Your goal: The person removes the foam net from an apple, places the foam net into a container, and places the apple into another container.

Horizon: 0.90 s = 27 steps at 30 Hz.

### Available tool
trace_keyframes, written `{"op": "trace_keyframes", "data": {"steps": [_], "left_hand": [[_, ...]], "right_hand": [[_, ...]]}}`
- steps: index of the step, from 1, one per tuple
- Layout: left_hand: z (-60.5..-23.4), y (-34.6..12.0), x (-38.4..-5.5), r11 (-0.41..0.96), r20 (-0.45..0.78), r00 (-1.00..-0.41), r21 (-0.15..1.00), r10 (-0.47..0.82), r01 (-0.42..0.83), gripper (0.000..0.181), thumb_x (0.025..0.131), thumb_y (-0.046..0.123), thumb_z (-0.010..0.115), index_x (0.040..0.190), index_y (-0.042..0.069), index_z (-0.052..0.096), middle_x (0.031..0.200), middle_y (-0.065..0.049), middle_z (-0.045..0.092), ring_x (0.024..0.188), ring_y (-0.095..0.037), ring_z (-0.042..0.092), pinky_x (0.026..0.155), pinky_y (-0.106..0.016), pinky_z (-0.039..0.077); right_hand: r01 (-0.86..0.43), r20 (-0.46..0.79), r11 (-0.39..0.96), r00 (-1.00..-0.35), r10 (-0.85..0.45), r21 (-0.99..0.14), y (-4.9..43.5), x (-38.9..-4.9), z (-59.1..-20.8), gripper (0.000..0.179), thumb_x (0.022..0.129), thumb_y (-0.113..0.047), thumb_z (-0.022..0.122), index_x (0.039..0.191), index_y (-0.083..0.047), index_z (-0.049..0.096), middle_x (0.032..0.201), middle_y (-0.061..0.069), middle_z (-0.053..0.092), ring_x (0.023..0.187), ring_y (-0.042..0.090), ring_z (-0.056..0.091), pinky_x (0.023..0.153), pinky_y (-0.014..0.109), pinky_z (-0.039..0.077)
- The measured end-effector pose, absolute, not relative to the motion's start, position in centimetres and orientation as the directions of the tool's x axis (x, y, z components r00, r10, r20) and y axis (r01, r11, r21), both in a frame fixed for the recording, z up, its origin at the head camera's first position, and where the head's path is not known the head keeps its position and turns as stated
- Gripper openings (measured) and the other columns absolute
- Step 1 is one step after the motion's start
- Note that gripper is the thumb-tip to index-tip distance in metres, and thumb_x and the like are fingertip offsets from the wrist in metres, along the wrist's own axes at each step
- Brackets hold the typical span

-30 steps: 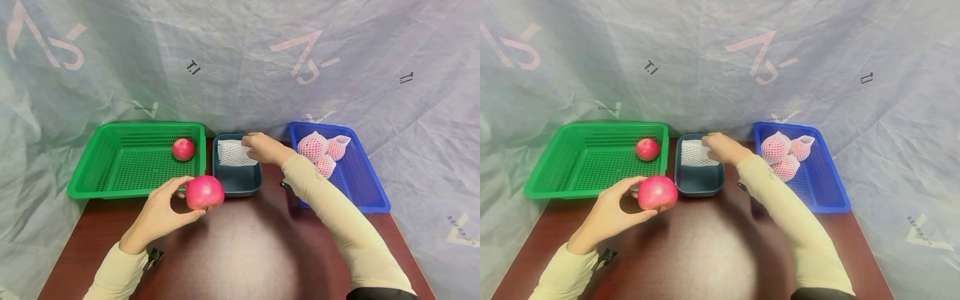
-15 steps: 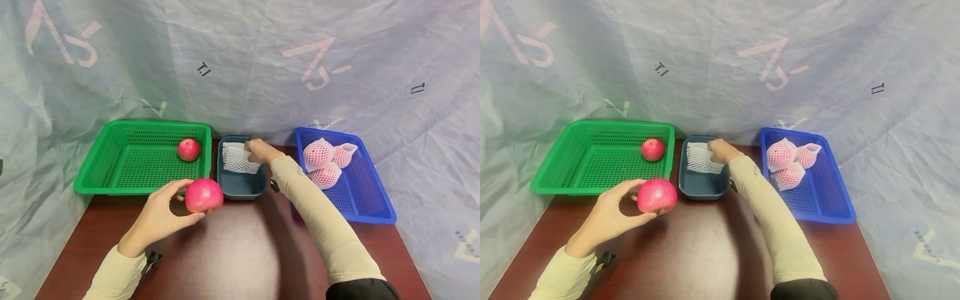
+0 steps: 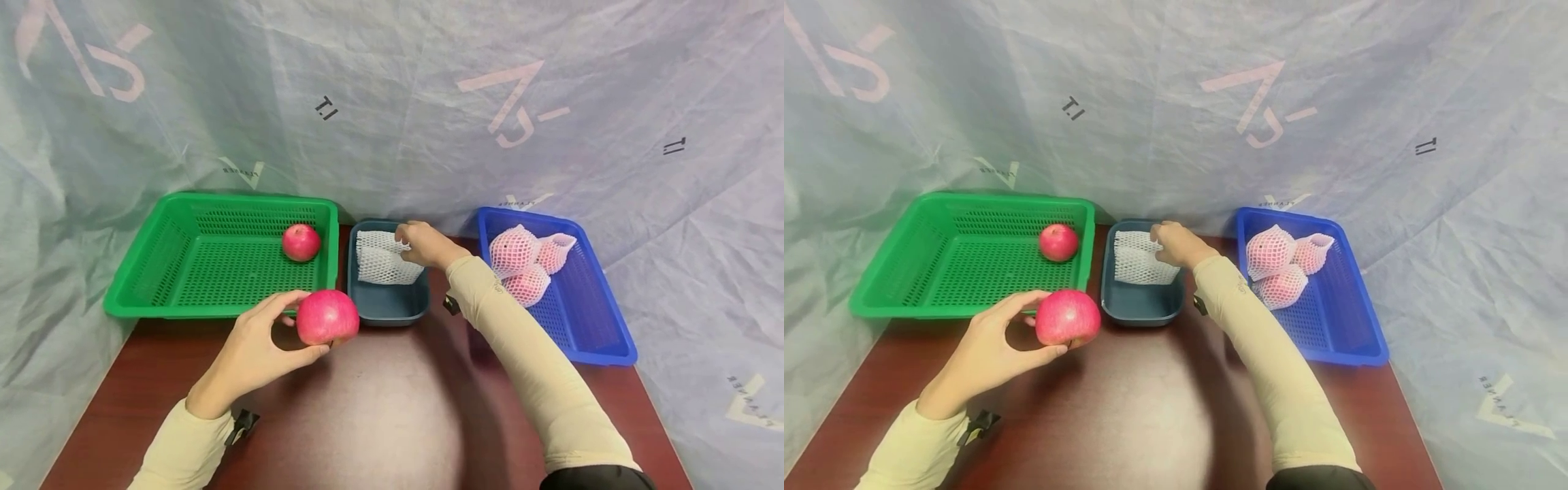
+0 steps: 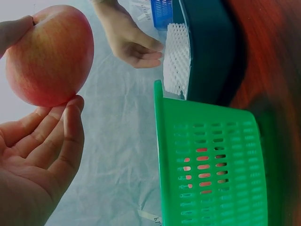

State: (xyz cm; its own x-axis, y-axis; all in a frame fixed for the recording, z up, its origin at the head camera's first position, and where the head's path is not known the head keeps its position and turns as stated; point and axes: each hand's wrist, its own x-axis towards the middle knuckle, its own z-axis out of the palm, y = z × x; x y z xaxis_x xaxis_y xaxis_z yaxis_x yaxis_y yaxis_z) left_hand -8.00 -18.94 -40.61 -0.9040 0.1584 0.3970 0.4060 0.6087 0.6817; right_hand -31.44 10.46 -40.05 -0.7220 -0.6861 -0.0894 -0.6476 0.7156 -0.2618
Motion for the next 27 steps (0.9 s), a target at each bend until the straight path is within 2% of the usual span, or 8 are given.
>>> {"op": "trace_keyframes", "data": {"steps": [10, 17, 21, 27], "left_hand": [[-40.6, -18.6, -8.4, 0.612, 0.392, -0.904, 0.677, 0.172, 0.409, 0.075, 0.066, 0.039, 0.094, 0.131, 0.022, 0.061, 0.119, 0.011, 0.063, 0.086, -0.005, 0.062, 0.075, -0.035, 0.053], [-40.6, -18.5, -8.6, 0.605, 0.401, -0.898, 0.673, 0.183, 0.424, 0.076, 0.065, 0.037, 0.095, 0.131, 0.021, 0.061, 0.119, 0.01, 0.063, 0.086, -0.006, 0.062, 0.075, -0.035, 0.053], [-40.7, -18.4, -8.5, 0.608, 0.401, -0.897, 0.67, 0.186, 0.426, 0.074, 0.065, 0.037, 0.095, 0.13, 0.021, 0.062, 0.118, 0.011, 0.064, 0.085, -0.006, 0.062, 0.074, -0.034, 0.053], [-40.5, -18.3, -8.5, 0.615, 0.402, -0.896, 0.663, 0.188, 0.427, 0.074, 0.066, 0.037, 0.095, 0.13, 0.021, 0.062, 0.118, 0.011, 0.063, 0.085, -0.006, 0.063, 0.074, -0.034, 0.053]], "right_hand": [[-0.746, 0.066, 0.607, -0.644, -0.762, -0.273, 12.4, -25.6, -37.0, 0.025, 0.09, -0.005, 0.072, 0.114, 0.0, 0.064, 0.111, 0.016, 0.063, 0.098, 0.026, 0.062, 0.084, 0.038, 0.052], [-0.829, 0.238, 0.525, -0.559, -0.794, -0.194, 14.2, -20.2, -35.2, 0.023, 0.084, -0.003, 0.076, 0.104, -0.002, 0.065, 0.099, 0.008, 0.061, 0.087, 0.02, 0.062, 0.077, 0.033, 0.052], [-0.858, 0.292, 0.494, -0.514, -0.807, -0.143, 15.1, -17.2, -34.9, 0.024, 0.082, -0.004, 0.078, 0.101, -0.004, 0.063, 0.092, 0.006, 0.058, 0.083, 0.019, 0.06, 0.075, 0.033, 0.052], [-0.851, 0.286, 0.509, -0.523, -0.803, -0.127, 16.1, -14.1, -34.8, 0.023, 0.084, -0.012, 0.078, 0.098, -0.007, 0.061, 0.087, 0.001, 0.051, 0.077, 0.015, 0.055, 0.072, 0.031, 0.05]]}}
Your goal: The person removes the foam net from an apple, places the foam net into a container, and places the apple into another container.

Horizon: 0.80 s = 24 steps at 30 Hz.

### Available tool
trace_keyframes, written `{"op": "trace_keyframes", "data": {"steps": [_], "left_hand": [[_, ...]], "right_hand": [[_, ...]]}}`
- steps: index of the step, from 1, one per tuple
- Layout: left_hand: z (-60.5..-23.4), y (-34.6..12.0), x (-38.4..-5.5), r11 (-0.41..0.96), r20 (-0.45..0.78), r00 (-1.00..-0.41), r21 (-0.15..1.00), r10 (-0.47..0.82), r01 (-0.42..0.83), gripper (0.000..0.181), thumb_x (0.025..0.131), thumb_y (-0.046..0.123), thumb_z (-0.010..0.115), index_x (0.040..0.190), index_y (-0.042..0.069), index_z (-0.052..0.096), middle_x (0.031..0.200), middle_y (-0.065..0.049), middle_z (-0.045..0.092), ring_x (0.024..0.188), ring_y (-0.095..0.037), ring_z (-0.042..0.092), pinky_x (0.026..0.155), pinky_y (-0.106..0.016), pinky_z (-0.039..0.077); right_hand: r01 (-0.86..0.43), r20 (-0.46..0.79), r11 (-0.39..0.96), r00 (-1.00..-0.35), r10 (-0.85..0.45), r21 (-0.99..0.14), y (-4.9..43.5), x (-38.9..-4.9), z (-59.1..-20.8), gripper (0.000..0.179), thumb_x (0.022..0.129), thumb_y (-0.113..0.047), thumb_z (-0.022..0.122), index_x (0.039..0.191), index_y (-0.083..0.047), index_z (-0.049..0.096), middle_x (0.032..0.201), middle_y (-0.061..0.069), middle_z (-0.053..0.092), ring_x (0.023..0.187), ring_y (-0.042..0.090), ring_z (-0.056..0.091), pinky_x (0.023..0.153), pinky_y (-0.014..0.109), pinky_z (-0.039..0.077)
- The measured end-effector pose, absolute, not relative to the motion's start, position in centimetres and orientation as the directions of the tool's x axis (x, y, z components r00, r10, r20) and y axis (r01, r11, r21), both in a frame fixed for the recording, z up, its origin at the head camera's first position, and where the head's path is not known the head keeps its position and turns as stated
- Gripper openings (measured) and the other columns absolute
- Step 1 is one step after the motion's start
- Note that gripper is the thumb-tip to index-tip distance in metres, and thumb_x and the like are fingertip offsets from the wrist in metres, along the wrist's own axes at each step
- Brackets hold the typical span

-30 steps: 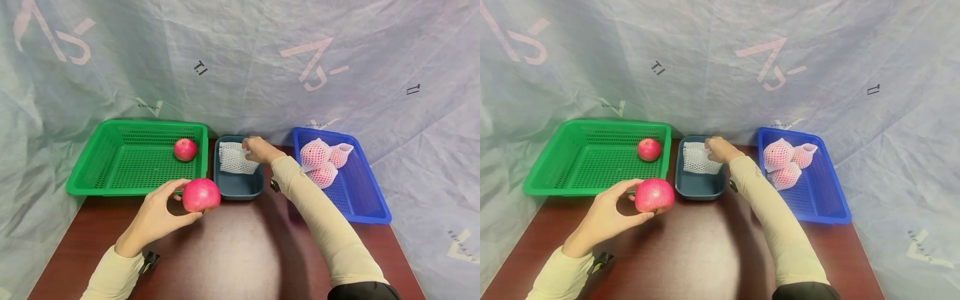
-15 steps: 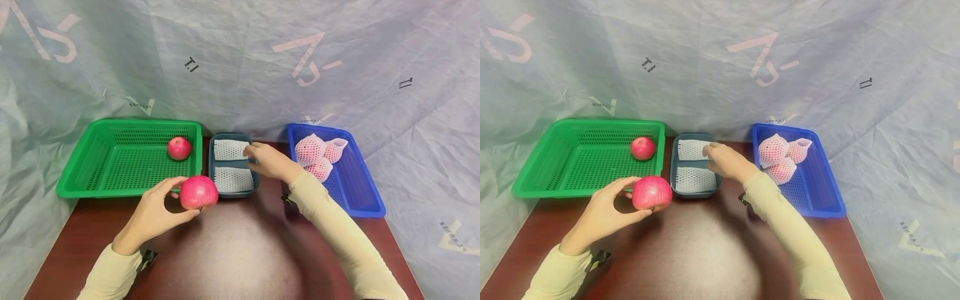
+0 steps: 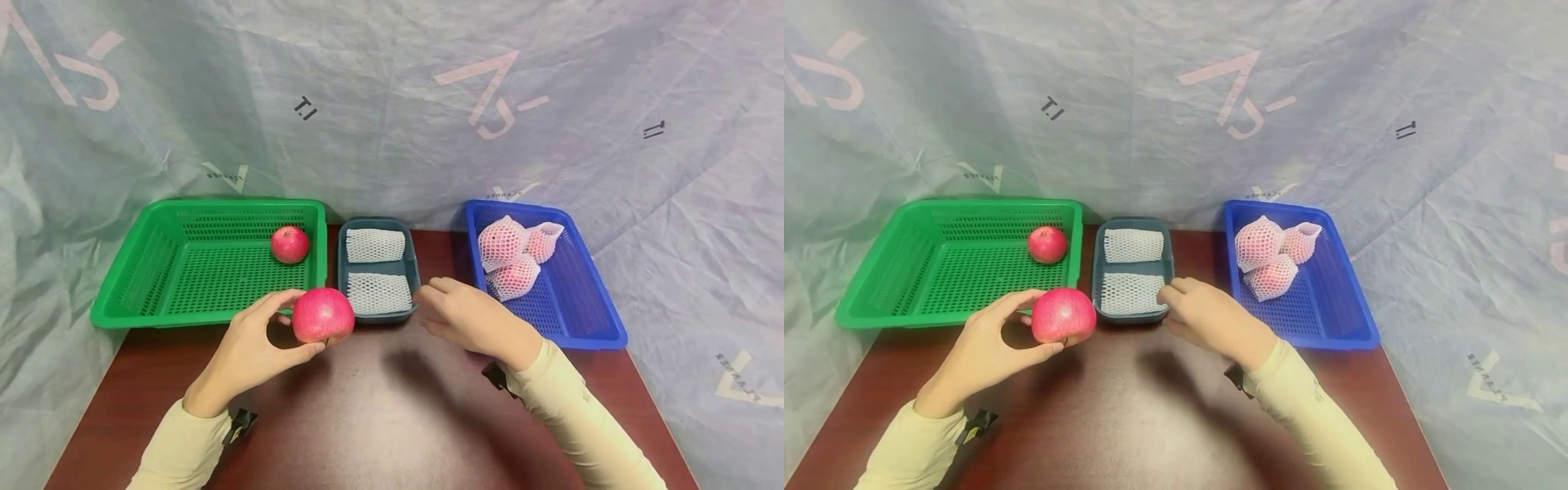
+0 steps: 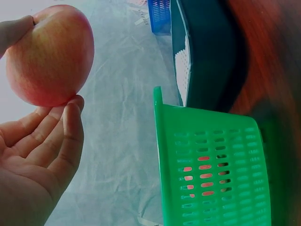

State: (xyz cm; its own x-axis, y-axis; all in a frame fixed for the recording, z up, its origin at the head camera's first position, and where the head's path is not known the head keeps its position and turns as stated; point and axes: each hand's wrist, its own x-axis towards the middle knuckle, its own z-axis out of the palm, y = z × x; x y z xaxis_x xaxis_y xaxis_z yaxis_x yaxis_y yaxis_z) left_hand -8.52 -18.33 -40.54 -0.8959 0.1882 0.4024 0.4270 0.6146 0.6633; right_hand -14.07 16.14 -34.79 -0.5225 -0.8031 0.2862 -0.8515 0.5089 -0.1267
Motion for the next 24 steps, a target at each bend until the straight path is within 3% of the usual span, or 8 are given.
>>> {"op": "trace_keyframes", "data": {"steps": [12, 18, 24], "left_hand": [[-38.8, -19.6, -10.1, 0.654, 0.389, -0.895, 0.622, 0.218, 0.43, 0.071, 0.071, 0.043, 0.091, 0.129, 0.014, 0.062, 0.118, 0.0, 0.065, 0.085, -0.015, 0.068, 0.073, -0.04, 0.057], [-36.5, -21.5, -13.2, 0.735, 0.23, -0.939, 0.585, 0.256, 0.343, 0.073, 0.076, 0.051, 0.084, 0.128, 0.006, 0.06, 0.116, -0.01, 0.064, 0.088, -0.024, 0.066, 0.073, -0.043, 0.057], [-36.5, -23.4, -17.6, 0.79, 0.107, -0.951, 0.534, 0.29, 0.301, 0.067, 0.078, 0.04, 0.083, 0.123, -0.004, 0.061, 0.101, -0.012, 0.068, 0.084, -0.026, 0.064, 0.067, -0.041, 0.055]], "right_hand": [[-0.83, 0.258, 0.539, -0.557, -0.79, -0.142, 17.2, -12.9, -35.3, 0.025, 0.083, -0.016, 0.081, 0.101, -0.011, 0.064, 0.091, -0.001, 0.058, 0.08, 0.013, 0.059, 0.073, 0.031, 0.052], [-0.813, 0.221, 0.553, -0.582, -0.783, -0.181, 17.5, -12.8, -36.2, 0.024, 0.085, -0.017, 0.08, 0.101, -0.011, 0.064, 0.091, -0.002, 0.057, 0.079, 0.012, 0.059, 0.072, 0.029, 0.052], [-0.8, 0.202, 0.557, -0.597, -0.777, -0.223, 17.8, -12.7, -36.8, 0.024, 0.085, -0.015, 0.079, 0.105, -0.009, 0.066, 0.096, 0.0, 0.061, 0.084, 0.014, 0.061, 0.075, 0.029, 0.053]]}}
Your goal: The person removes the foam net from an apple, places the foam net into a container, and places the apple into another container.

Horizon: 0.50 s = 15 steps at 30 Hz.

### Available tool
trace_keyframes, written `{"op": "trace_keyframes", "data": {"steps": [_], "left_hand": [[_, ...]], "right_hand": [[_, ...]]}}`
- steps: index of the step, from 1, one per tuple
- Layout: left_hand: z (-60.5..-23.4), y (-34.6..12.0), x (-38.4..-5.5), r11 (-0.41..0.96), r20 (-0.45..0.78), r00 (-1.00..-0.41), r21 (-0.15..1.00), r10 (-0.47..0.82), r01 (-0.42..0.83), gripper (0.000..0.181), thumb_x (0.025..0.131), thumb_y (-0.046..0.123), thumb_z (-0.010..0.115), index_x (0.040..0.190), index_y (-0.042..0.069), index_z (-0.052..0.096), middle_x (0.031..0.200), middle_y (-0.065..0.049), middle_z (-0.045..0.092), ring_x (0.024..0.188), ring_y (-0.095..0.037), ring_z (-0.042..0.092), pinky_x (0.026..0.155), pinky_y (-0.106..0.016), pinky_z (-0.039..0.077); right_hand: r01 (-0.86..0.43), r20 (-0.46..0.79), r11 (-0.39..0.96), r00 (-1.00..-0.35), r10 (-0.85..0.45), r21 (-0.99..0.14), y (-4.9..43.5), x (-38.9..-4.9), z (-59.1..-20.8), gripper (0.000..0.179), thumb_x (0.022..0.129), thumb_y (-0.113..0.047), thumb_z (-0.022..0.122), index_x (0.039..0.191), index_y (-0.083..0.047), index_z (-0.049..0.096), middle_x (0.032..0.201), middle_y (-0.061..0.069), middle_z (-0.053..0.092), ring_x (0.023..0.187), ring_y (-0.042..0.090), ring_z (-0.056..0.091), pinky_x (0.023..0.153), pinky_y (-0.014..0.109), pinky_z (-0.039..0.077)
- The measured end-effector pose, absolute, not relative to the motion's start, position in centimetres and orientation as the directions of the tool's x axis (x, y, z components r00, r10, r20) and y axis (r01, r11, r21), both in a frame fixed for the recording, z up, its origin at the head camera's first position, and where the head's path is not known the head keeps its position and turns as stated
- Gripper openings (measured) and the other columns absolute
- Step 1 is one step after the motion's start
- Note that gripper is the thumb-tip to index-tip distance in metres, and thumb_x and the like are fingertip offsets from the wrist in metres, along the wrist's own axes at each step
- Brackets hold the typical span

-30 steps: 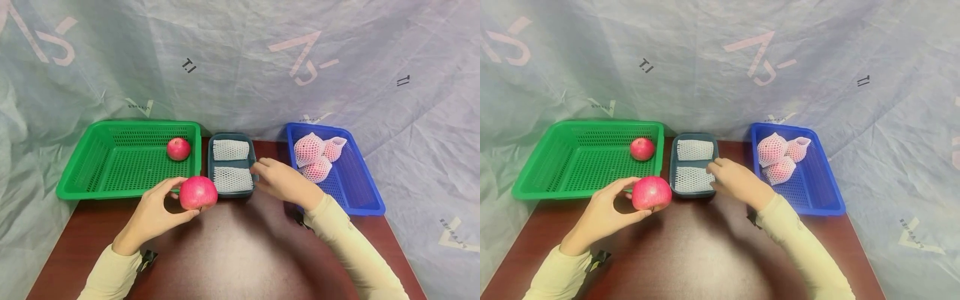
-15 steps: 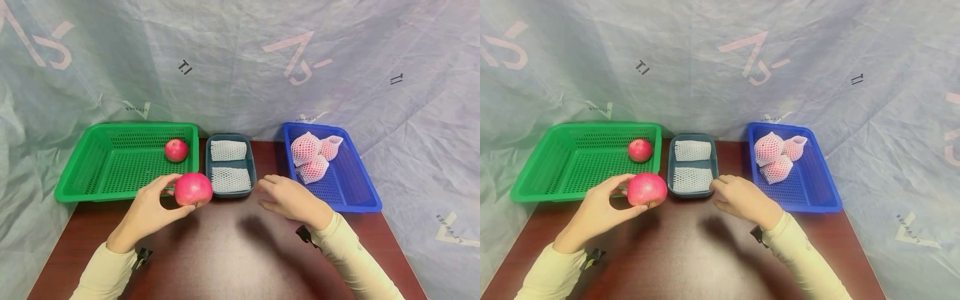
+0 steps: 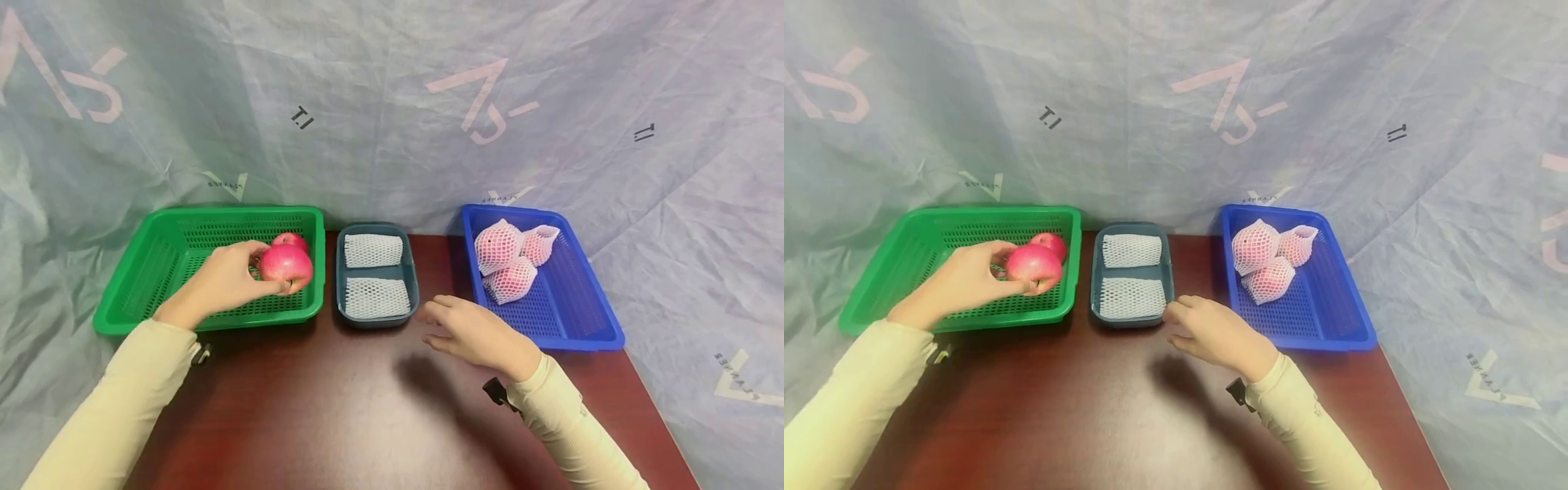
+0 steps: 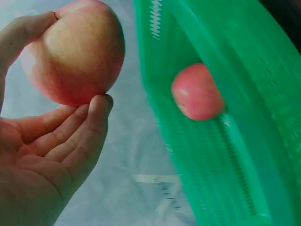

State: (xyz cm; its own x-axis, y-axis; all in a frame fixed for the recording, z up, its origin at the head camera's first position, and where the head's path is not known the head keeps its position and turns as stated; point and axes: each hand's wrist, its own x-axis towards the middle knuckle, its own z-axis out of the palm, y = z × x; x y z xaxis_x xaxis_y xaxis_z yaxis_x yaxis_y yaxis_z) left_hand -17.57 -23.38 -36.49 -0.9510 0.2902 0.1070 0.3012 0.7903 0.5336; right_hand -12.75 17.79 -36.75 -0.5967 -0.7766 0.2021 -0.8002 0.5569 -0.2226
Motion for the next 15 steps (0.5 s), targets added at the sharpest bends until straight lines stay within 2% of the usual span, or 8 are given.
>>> {"op": "trace_keyframes", "data": {"steps": [3, 5, 10, 15], "left_hand": [[-37.6, -23.8, -20.0, 0.817, 0.038, -0.947, 0.497, 0.318, 0.294, 0.064, 0.076, 0.036, 0.084, 0.118, -0.008, 0.062, 0.092, -0.012, 0.069, 0.08, -0.026, 0.063, 0.066, -0.04, 0.053], [-38.4, -24.0, -21.4, 0.838, -0.014, -0.941, 0.461, 0.337, 0.293, 0.056, 0.075, 0.033, 0.083, 0.109, -0.008, 0.063, 0.085, -0.011, 0.067, 0.074, -0.025, 0.061, 0.064, -0.04, 0.052], [-39.5, -23.8, -23.5, 0.878, -0.124, -0.92, 0.369, 0.371, 0.304, 0.033, 0.073, 0.027, 0.081, 0.083, 0.003, 0.06, 0.071, -0.006, 0.059, 0.062, -0.022, 0.053, 0.057, -0.038, 0.047], [-39.7, -23.1, -24.2, 0.883, -0.175, -0.897, 0.326, 0.407, 0.337, 0.029, 0.078, 0.022, 0.079, 0.069, 0.01, 0.054, 0.063, -0.001, 0.049, 0.058, -0.019, 0.043, 0.054, -0.033, 0.039]], "right_hand": [[-0.791, 0.195, 0.563, -0.608, -0.77, -0.242, 18.0, -12.7, -37.1, 0.024, 0.086, -0.014, 0.079, 0.106, -0.009, 0.067, 0.097, 0.001, 0.061, 0.084, 0.015, 0.062, 0.074, 0.028, 0.053], [-0.788, 0.198, 0.562, -0.61, -0.767, -0.251, 18.1, -12.7, -37.3, 0.025, 0.085, -0.014, 0.079, 0.106, -0.009, 0.066, 0.097, 0.001, 0.061, 0.084, 0.015, 0.063, 0.074, 0.028, 0.053], [-0.797, 0.211, 0.549, -0.599, -0.773, -0.253, 18.1, -12.7, -38.2, 0.024, 0.086, -0.016, 0.079, 0.105, -0.009, 0.066, 0.095, 0.0, 0.06, 0.082, 0.012, 0.062, 0.073, 0.026, 0.053], [-0.796, 0.213, 0.549, -0.6, -0.771, -0.257, 18.2, -12.5, -38.6, 0.022, 0.087, -0.018, 0.078, 0.103, -0.009, 0.065, 0.094, 0.0, 0.06, 0.081, 0.013, 0.063, 0.073, 0.026, 0.053]]}}
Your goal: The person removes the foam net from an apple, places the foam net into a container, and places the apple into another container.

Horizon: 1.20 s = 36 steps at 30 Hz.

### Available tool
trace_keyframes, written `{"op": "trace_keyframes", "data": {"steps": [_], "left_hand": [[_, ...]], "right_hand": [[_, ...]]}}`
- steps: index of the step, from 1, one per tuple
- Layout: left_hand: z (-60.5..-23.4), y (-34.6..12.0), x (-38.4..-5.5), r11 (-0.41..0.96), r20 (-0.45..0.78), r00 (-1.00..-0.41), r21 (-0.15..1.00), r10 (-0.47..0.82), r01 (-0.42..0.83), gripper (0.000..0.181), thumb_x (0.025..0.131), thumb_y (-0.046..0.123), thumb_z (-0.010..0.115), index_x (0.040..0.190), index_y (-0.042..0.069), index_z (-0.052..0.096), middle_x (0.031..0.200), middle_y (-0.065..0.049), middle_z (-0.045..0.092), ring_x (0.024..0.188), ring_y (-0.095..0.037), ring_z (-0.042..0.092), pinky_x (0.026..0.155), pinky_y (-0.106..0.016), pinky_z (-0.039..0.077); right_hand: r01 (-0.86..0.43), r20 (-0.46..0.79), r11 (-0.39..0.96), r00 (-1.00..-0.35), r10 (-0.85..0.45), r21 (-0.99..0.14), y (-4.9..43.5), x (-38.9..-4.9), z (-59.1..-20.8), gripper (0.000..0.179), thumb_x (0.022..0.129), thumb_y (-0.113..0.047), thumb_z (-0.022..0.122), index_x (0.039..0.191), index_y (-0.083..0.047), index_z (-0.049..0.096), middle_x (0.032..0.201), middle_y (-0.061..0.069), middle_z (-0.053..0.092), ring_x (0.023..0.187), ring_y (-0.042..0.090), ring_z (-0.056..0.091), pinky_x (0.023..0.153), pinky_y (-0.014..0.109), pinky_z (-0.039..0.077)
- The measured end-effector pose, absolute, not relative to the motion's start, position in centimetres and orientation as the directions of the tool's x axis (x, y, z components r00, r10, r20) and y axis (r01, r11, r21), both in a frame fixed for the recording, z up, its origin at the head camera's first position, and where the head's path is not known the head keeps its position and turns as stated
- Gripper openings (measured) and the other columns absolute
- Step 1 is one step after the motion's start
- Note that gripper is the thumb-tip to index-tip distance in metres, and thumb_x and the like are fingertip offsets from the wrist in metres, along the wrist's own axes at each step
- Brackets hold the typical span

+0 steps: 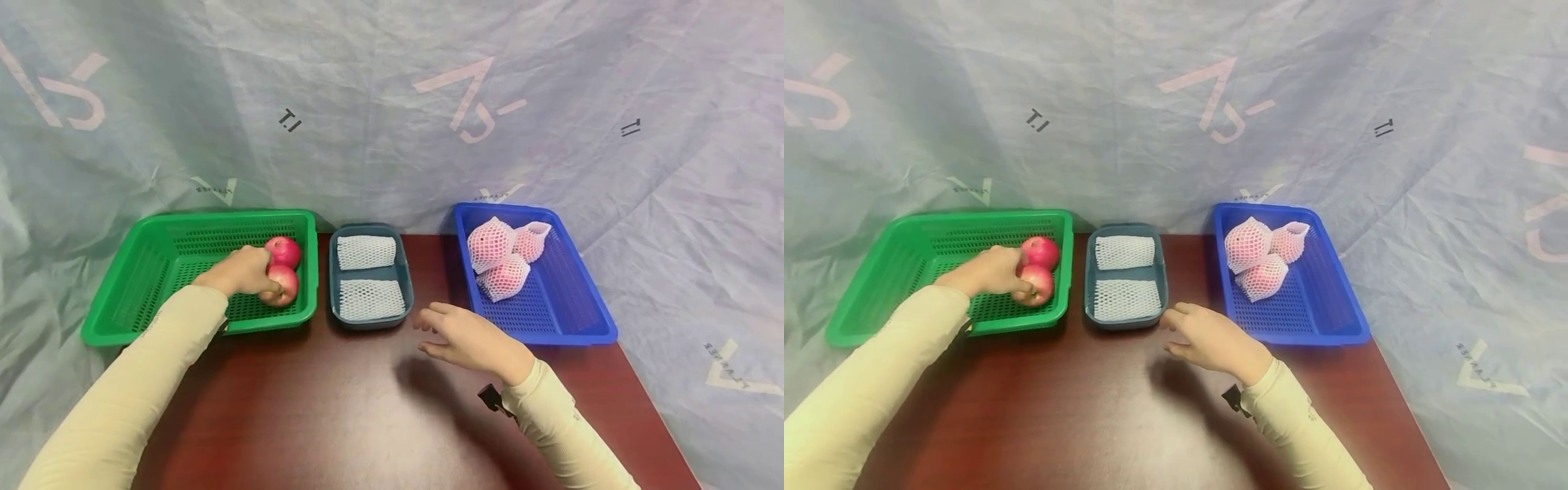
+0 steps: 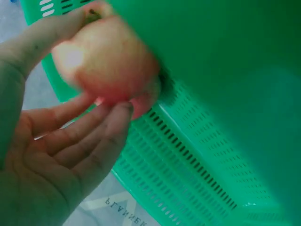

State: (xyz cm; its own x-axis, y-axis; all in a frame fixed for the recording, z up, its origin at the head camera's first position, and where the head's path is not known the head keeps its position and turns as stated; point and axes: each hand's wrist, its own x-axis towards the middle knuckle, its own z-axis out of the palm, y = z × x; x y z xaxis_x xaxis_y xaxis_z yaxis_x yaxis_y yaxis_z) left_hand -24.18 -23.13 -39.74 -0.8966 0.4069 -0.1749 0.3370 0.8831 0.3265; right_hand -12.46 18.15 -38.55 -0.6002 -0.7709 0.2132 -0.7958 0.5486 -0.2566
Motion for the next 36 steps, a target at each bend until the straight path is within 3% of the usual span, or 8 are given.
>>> {"op": "trace_keyframes", "data": {"steps": [4, 8, 12, 20, 29, 33, 36], "left_hand": [[-40.0, -22.8, -24.1, 0.87, -0.159, -0.882, 0.309, 0.444, 0.383, 0.029, 0.083, 0.015, 0.076, 0.068, 0.009, 0.052, 0.062, -0.001, 0.044, 0.061, -0.02, 0.041, 0.056, -0.034, 0.036], [-40.2, -22.4, -23.8, 0.861, -0.129, -0.878, 0.305, 0.461, 0.407, 0.018, 0.084, 0.015, 0.076, 0.085, 0.001, 0.064, 0.075, -0.004, 0.058, 0.074, -0.026, 0.054, 0.068, -0.042, 0.047], [-40.4, -22.2, -23.5, 0.863, -0.114, -0.884, 0.305, 0.453, 0.402, 0.027, 0.084, 0.015, 0.077, 0.101, -0.003, 0.066, 0.094, -0.011, 0.066, 0.09, -0.032, 0.061, 0.079, -0.049, 0.05], [-39.8, -21.9, -21.9, 0.871, -0.096, -0.904, 0.325, 0.417, 0.367, 0.03, 0.086, 0.016, 0.076, 0.103, -0.005, 0.063, 0.092, -0.011, 0.065, 0.086, -0.032, 0.062, 0.076, -0.049, 0.051], [-38.2, -20.3, -16.5, 0.841, 0.034, -0.898, 0.338, 0.438, 0.423, 0.022, 0.086, 0.017, 0.078, 0.086, 0.006, 0.059, 0.076, -0.003, 0.051, 0.073, -0.023, 0.051, 0.062, -0.039, 0.044], [-38.1, -19.4, -13.4, 0.828, 0.082, -0.894, 0.347, 0.441, 0.441, 0.031, 0.085, 0.017, 0.08, 0.104, -0.001, 0.065, 0.099, -0.012, 0.065, 0.088, -0.03, 0.063, 0.075, -0.048, 0.053], [-38.5, -18.8, -11.2, 0.825, 0.095, -0.89, 0.342, 0.446, 0.45, 0.04, 0.085, 0.019, 0.08, 0.114, -0.004, 0.065, 0.11, -0.017, 0.066, 0.099, -0.035, 0.065, 0.083, -0.052, 0.053]], "right_hand": [[-0.79, 0.212, 0.55, -0.606, -0.766, -0.271, 18.3, -12.4, -38.6, 0.022, 0.087, -0.016, 0.078, 0.103, -0.008, 0.065, 0.095, 0.003, 0.061, 0.082, 0.016, 0.063, 0.074, 0.028, 0.053], [-0.786, 0.211, 0.551, -0.61, -0.764, -0.279, 18.5, -12.4, -38.6, 0.022, 0.087, -0.015, 0.078, 0.103, -0.007, 0.065, 0.096, 0.003, 0.061, 0.083, 0.014, 0.063, 0.074, 0.028, 0.053], [-0.789, 0.21, 0.551, -0.608, -0.766, -0.273, 18.5, -12.4, -38.6, 0.022, 0.087, -0.017, 0.077, 0.104, -0.007, 0.065, 0.096, 0.004, 0.061, 0.083, 0.015, 0.062, 0.075, 0.028, 0.053], [-0.799, 0.235, 0.543, -0.597, -0.767, -0.258, 18.6, -12.2, -38.5, 0.024, 0.087, -0.017, 0.078, 0.105, -0.007, 0.066, 0.097, 0.0, 0.058, 0.087, 0.016, 0.061, 0.077, 0.029, 0.052], [-0.783, 0.217, 0.573, -0.619, -0.755, -0.242, 19.0, -12.0, -38.4, 0.025, 0.088, -0.019, 0.077, 0.109, -0.009, 0.067, 0.099, 0.0, 0.059, 0.093, 0.015, 0.061, 0.082, 0.03, 0.053], [-0.782, 0.225, 0.578, -0.622, -0.75, -0.234, 19.3, -11.8, -38.3, 0.025, 0.088, -0.019, 0.077, 0.109, -0.009, 0.067, 0.098, -0.001, 0.058, 0.093, 0.014, 0.06, 0.082, 0.03, 0.053], [-0.782, 0.225, 0.576, -0.621, -0.751, -0.237, 19.4, -11.6, -38.3, 0.025, 0.088, -0.019, 0.077, 0.109, -0.009, 0.067, 0.098, -0.001, 0.058, 0.092, 0.014, 0.06, 0.081, 0.03, 0.053]]}}
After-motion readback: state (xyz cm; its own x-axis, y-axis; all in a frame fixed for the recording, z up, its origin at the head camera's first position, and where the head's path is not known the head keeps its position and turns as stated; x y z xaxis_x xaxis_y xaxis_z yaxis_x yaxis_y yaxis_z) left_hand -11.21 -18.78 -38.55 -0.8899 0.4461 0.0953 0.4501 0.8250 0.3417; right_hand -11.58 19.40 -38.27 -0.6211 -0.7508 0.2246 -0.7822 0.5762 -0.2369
